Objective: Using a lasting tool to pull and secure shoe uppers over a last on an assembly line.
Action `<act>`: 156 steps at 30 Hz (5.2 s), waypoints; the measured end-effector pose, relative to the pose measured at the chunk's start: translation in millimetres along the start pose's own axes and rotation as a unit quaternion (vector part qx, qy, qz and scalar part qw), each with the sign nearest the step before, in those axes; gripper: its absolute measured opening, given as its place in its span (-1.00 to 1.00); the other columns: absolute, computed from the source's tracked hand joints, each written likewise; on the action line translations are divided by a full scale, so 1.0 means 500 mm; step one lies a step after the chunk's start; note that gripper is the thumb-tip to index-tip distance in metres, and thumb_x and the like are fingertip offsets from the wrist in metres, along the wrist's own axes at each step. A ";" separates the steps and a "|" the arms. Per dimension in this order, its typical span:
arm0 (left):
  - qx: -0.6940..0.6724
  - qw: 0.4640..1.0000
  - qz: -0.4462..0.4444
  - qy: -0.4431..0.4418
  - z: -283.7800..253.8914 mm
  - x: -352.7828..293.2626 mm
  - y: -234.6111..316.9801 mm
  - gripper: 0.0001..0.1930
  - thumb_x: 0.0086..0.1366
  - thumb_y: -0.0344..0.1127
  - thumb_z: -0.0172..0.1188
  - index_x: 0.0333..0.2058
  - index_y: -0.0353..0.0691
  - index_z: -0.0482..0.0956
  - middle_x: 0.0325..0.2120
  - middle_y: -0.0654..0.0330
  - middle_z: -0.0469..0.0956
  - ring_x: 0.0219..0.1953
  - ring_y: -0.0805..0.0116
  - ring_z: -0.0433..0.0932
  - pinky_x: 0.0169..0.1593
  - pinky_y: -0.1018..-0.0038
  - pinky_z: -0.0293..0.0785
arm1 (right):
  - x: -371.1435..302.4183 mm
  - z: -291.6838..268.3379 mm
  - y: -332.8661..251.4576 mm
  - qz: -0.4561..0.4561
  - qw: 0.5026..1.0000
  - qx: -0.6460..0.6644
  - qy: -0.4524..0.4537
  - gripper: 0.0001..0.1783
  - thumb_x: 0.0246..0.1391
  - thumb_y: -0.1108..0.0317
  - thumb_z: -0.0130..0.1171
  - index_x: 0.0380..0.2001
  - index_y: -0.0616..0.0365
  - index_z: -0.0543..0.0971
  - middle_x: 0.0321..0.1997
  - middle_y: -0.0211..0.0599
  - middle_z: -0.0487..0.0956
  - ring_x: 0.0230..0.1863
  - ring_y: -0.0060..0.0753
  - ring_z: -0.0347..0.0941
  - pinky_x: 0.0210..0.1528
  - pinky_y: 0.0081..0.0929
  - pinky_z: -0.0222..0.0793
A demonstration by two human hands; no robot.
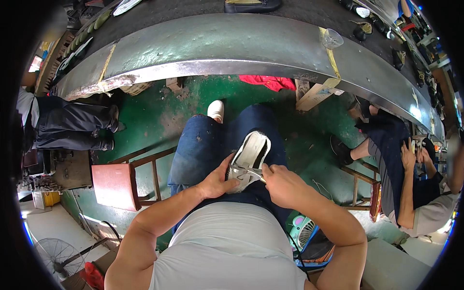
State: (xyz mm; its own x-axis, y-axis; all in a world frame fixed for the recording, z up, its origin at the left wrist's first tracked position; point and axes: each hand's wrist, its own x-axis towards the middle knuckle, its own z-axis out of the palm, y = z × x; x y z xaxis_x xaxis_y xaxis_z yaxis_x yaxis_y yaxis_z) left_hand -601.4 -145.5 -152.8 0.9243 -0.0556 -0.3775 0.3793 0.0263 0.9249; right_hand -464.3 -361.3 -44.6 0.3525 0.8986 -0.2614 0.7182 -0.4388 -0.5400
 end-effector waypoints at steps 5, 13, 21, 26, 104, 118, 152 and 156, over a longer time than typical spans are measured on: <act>-0.434 0.895 -0.068 -0.077 -0.007 -0.010 0.066 -0.27 0.48 -0.09 -0.08 0.45 -0.27 -0.13 0.39 0.04 0.14 0.38 0.20 0.19 0.39 0.39 0.12 | 0.063 -0.083 -0.053 0.081 0.957 -0.045 -0.274 -0.71 0.12 0.35 0.18 -0.17 0.37 0.50 -0.32 0.07 0.61 -0.20 0.14 0.57 -0.14 -0.05 0.49; -0.042 0.955 -0.135 0.260 0.014 0.065 -0.050 -0.34 0.57 0.11 -0.35 0.17 -0.36 0.50 0.01 -0.01 0.61 0.13 0.12 0.52 0.21 0.37 0.37 | 0.030 0.116 -0.020 0.070 0.992 0.094 -0.042 -0.69 0.16 0.20 0.18 -0.24 0.27 0.48 -0.27 0.09 0.59 -0.19 0.19 0.55 -0.13 -0.03 0.47; 0.164 0.954 0.025 0.248 0.021 0.045 0.005 -0.49 0.55 -0.09 -0.27 0.16 -0.35 0.48 0.03 -0.27 0.53 0.08 -0.24 0.51 0.18 0.15 0.42 | 0.020 0.082 0.030 0.063 0.995 0.044 0.059 -0.56 0.18 0.25 0.17 0.05 0.27 0.43 -0.08 0.09 0.57 -0.07 0.18 0.52 -0.04 -0.05 0.43; 0.303 0.920 0.147 0.200 0.012 0.046 -0.020 -0.50 0.51 -0.17 -0.13 0.34 -0.19 0.24 0.22 -0.20 0.37 0.03 -0.22 0.55 0.09 0.16 0.53 | -0.003 0.113 0.040 0.155 0.985 0.077 0.019 -0.65 0.19 0.27 0.16 -0.03 0.23 0.48 -0.18 0.02 0.60 -0.15 0.17 0.55 -0.08 -0.04 0.46; -0.288 0.947 -0.078 0.119 -0.021 0.137 -0.016 -0.25 0.38 -0.08 0.25 0.41 -0.09 0.08 0.18 0.15 0.40 0.19 0.31 0.39 0.26 0.34 0.34 | 0.070 0.209 0.028 0.234 0.899 0.365 0.058 -0.69 0.22 0.17 0.21 -0.26 0.26 0.55 -0.45 -0.16 0.61 -0.44 -0.33 0.55 -0.31 -0.28 0.45; -0.089 0.972 -0.139 0.167 -0.008 0.157 0.027 -0.24 0.24 -0.02 0.34 0.28 -0.29 0.28 0.04 -0.04 0.54 0.06 0.20 0.54 0.12 0.34 0.46 | 0.024 0.040 0.151 0.248 0.755 0.581 -0.176 -0.58 0.33 0.21 0.09 0.06 0.36 0.46 -0.14 -0.11 0.64 -0.15 -0.28 0.62 -0.37 -0.49 0.59; 0.085 0.976 -0.196 0.038 -0.024 0.156 0.058 0.03 0.26 0.01 0.31 0.39 -0.46 -0.15 0.26 -0.29 0.26 0.27 -0.02 0.38 0.29 0.28 0.30 | -0.038 0.094 0.027 0.130 0.981 0.126 -0.077 -0.60 0.31 0.08 0.04 -0.19 0.29 0.52 -0.24 0.17 0.61 -0.21 0.25 0.56 -0.13 0.01 0.45; 0.025 0.974 -0.213 -0.069 -0.024 0.072 0.085 -0.03 0.44 -0.16 0.11 0.46 0.00 -0.53 0.37 -0.19 0.13 0.36 0.11 0.22 0.38 0.41 0.12 | -0.030 0.099 0.065 0.174 0.967 0.129 -0.132 -0.53 0.35 0.02 -0.04 -0.25 0.28 0.53 -0.28 0.20 0.61 -0.22 0.24 0.57 -0.18 0.03 0.45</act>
State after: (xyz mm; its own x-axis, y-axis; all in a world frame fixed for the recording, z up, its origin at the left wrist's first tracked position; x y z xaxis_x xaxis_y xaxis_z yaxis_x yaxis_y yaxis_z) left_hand -551.7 -134.6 -127.5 0.6673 -0.1856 -0.7213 0.7220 -0.0763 0.6876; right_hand -475.8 -389.0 -97.8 0.3562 0.6807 -0.6401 0.3978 -0.7304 -0.5553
